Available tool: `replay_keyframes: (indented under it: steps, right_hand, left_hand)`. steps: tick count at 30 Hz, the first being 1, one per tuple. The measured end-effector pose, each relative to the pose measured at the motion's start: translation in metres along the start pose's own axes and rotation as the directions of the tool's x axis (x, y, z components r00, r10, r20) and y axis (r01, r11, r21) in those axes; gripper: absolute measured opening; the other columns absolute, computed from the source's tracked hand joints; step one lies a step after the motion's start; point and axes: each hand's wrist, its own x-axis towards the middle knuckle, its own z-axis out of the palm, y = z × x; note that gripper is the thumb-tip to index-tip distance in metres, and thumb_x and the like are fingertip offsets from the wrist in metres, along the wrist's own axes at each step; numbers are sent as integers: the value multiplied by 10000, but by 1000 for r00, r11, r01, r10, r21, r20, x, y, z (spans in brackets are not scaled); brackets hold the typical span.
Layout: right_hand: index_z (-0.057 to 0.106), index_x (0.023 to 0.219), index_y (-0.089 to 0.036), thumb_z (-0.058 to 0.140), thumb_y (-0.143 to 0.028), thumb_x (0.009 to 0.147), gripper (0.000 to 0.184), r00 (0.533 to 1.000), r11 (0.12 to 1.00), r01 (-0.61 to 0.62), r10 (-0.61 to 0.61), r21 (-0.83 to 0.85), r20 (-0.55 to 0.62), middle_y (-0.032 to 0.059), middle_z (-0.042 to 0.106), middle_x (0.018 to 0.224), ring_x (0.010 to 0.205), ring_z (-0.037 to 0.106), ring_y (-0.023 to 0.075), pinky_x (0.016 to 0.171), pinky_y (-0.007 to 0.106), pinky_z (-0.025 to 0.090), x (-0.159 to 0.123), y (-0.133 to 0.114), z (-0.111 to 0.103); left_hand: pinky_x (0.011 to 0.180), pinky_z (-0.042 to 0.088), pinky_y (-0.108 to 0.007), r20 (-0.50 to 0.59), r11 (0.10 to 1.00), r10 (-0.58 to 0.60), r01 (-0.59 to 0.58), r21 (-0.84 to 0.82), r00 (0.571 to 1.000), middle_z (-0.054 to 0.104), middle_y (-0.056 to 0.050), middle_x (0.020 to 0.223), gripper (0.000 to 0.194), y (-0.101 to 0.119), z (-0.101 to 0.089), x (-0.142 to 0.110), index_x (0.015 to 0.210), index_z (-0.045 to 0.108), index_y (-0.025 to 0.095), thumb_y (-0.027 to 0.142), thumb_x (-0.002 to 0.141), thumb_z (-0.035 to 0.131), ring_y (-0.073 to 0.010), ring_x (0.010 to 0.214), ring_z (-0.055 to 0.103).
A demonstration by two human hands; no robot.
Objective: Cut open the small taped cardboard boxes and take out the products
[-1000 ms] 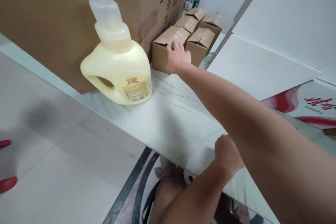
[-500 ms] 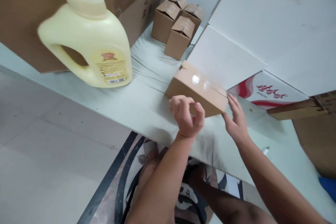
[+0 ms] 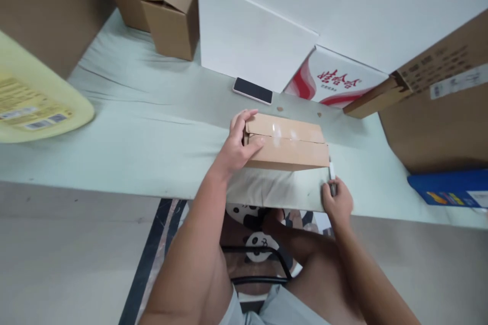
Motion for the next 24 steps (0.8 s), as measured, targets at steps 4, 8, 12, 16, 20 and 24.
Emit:
replay_keyframes:
  steps: [4,8,12,16,20,24]
  right_hand:
    - [603,892,-202,506,-415,783,258,996,987,-56,66,151,-60,152,704,1046,1009,629,281,972,464,468,4,3,-1]
    - [538,1090,-208,455,-396,854,313,974,929,-117,176,351,-141,70,639,987,847,615,185,850,375,498,4,7,-7]
    - [477,1102,-268,591,-347,761,368,948,593,5,252,805,-192,-43,532,901,589,540,86,625,273,458,0,-20,-48]
    - [602,1007,-308,636,-333,690,320,974,287,219,-7,932,-227,-45,572,790,644,583,139,629,306,516,0,-78,-112]
    - [662,954,-358,748,-332,789,188,919,143,343,-255,928,-301,-88,561,621,516,496,126,541,263,485,-5,-119,-130]
    - [648,1037,-323,560,-471,971,184,890,228,322,-403,919,-212,-67,596,594,455,537,146,469,275,449,-23,-133,-105]
  left_hand:
    - [1170,418,-445,126,1000,-14,16,-17,992,462,-68,1475,608,3,16,-2,1411,462,341,315,828,635,-289,1364,468]
    - [1108,456,-429,136,998,-21,30,-62,991,515,-58,1390,604,7,29,-4,1341,504,308,287,752,638,-285,1291,507]
    - [965,499,-395,46,995,-40,44,-89,998,562,-51,1217,538,7,39,-3,1201,524,269,271,675,635,-258,1108,555]
    - [802,485,-344,11,992,-51,52,-115,999,508,-24,988,483,4,46,-3,1080,466,258,247,620,610,-209,903,528]
    - [817,482,-353,-5,997,-36,35,-70,999,489,-29,998,485,8,51,-14,1093,450,269,249,630,590,-216,924,518]
    - [897,495,-384,-16,1000,-14,14,3,1000,515,-46,1083,480,12,53,-23,1125,481,284,256,661,599,-250,1031,536]
